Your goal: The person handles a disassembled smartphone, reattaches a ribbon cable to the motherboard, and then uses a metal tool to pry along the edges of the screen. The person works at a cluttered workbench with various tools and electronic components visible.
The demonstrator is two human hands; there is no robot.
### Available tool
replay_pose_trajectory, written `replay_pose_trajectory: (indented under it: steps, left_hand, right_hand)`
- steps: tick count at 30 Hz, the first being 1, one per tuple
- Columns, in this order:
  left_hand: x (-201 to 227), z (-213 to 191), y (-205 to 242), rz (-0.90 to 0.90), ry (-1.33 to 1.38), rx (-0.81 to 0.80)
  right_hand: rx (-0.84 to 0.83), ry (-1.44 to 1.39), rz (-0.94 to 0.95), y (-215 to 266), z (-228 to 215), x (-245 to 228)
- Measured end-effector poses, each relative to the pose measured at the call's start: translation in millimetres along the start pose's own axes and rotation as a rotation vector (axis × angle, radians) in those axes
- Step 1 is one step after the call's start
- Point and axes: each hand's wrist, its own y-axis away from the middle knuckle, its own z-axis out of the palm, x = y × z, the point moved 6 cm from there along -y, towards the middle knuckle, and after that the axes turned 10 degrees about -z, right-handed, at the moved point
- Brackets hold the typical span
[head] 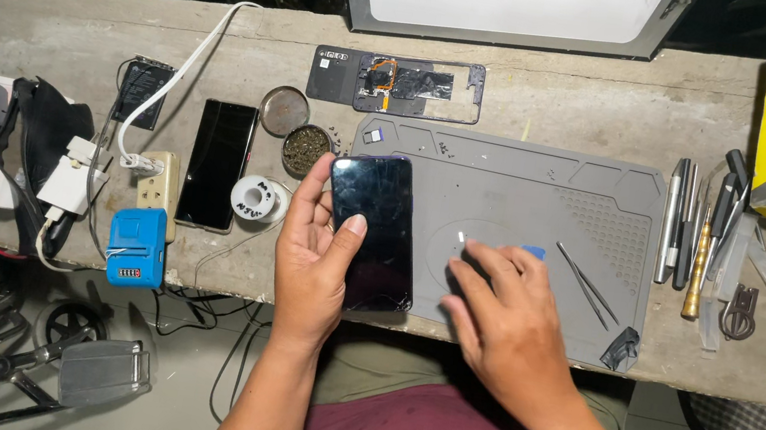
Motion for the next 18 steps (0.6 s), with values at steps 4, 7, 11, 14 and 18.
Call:
replay_pose_trajectory:
  steps: [4,7,11,14,18]
  left_hand:
    - [-0.9,0.7,3.6,-0.028,0.036,-0.001]
    - [-4.9,0.8,5.3,-0.049,0.05,-0.011]
    - [-18.3,1.8,6.3,-0.123,0.073,-0.019]
    - [-25.3,6.7,6.8,-0.145,0.082,-0.038]
    - [-30.4,11.1,6.8,-0.171,0.102,-0.048]
  right_hand:
    - [-0.234,0.267,0.12,10.2,24.1,9.2]
    - [-0.289,0.335,0.164,13.6,28.1,18.0]
    - [-0.314,0.384,0.289,12.4,21.6,35.0]
    - [-0.236,0.437,0.333,13.1,12.0,39.6]
    - [-0.299,0.338,0.326,14.2,16.6,30.0]
